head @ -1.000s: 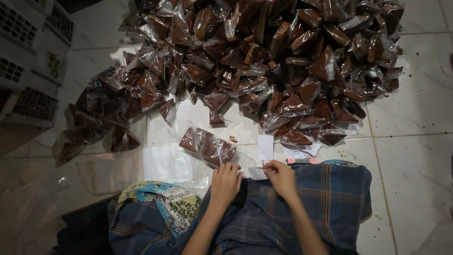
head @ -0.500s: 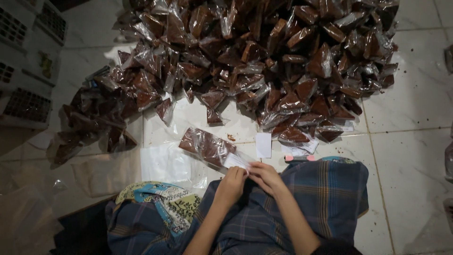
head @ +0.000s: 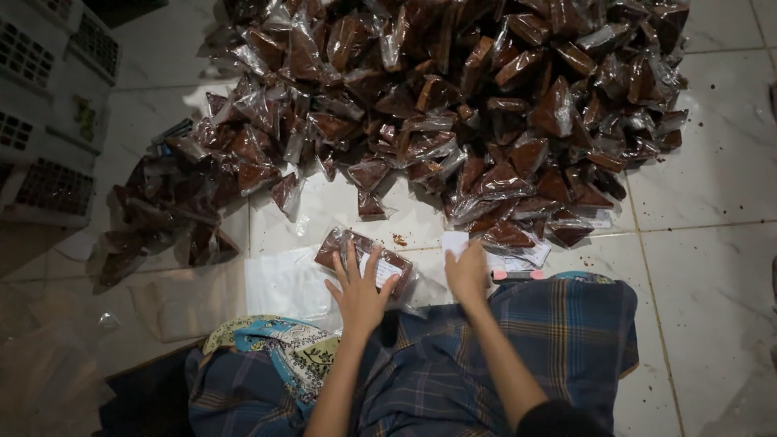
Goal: Labeling and sealing small bags of snacks using a hand-held heat sealer.
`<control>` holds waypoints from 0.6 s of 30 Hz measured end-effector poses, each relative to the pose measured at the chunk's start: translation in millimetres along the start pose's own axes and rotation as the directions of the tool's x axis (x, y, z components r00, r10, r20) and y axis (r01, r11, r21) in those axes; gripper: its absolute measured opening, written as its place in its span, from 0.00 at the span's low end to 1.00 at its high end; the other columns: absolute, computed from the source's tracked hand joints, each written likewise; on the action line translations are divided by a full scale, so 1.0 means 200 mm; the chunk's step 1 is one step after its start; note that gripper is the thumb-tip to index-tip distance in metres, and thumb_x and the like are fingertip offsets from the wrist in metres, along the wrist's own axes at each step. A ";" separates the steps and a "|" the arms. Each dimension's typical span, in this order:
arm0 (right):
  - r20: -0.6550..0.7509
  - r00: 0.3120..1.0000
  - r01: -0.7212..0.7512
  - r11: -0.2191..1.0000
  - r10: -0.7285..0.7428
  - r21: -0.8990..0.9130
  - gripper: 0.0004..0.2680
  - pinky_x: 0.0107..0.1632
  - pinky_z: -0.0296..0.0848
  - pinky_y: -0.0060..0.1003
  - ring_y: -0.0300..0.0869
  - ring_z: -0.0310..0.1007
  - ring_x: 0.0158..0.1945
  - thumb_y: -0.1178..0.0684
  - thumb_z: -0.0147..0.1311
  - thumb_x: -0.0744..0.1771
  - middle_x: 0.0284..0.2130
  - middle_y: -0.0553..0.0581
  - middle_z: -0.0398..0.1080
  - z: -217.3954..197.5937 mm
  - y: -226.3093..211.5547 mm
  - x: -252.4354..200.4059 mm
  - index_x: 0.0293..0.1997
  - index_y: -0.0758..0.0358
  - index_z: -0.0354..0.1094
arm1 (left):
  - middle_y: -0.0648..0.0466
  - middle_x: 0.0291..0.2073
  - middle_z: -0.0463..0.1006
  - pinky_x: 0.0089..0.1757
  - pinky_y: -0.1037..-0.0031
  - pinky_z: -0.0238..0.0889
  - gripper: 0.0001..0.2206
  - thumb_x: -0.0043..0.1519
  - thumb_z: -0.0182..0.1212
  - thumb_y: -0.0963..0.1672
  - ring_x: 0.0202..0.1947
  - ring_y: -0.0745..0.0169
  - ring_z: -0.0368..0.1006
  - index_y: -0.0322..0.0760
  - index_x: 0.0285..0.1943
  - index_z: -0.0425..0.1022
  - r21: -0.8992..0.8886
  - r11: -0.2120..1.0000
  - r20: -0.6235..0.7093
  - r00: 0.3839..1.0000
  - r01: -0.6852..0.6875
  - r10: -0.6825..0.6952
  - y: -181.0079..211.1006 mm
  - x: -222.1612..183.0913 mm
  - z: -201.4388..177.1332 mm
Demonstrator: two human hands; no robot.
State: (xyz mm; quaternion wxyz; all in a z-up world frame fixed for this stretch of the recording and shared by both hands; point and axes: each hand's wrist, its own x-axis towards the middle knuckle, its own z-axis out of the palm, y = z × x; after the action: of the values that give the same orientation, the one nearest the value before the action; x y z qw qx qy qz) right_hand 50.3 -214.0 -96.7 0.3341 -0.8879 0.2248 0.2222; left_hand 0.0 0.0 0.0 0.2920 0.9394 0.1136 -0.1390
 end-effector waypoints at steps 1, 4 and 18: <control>-0.140 0.990 -0.017 0.995 0.002 -0.103 0.18 0.54 0.72 0.56 0.64 0.69 0.56 0.43 0.58 0.65 0.49 0.68 0.69 -0.07 -0.08 -0.04 0.58 0.60 0.62 | 0.48 0.80 0.38 0.62 0.25 0.35 0.29 0.64 0.54 0.58 0.78 0.33 0.28 0.61 0.75 0.57 0.036 0.999 -0.012 1.000 -0.002 0.002 -0.03 0.03 0.05; -0.190 0.982 -0.039 0.996 0.023 -0.082 0.26 0.58 0.70 0.59 0.68 0.65 0.61 0.49 0.63 0.63 0.55 0.74 0.64 -0.16 -0.10 -0.01 0.66 0.63 0.53 | 0.49 0.80 0.37 0.63 0.28 0.38 0.31 0.62 0.54 0.61 0.78 0.32 0.28 0.64 0.75 0.57 0.071 0.997 -0.023 0.999 -0.029 0.031 -0.07 0.07 0.06; -0.185 0.618 0.343 0.475 -0.764 -0.811 0.21 0.48 0.73 0.44 0.52 0.67 0.57 0.56 0.64 0.57 0.59 0.53 0.62 -0.73 -0.23 0.36 0.54 0.40 0.73 | 0.44 0.54 0.73 0.43 0.49 0.69 0.23 0.57 0.65 0.54 0.51 0.34 0.74 0.55 0.62 0.75 0.084 0.956 0.037 0.959 -0.282 0.280 0.41 0.48 0.26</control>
State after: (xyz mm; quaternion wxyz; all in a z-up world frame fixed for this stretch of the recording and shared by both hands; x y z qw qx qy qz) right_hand 168.6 -302.3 -13.0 -0.0547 -0.9881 -0.1125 -0.0900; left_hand 104.1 -83.2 -31.4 0.2685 0.9562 -0.0307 -0.1127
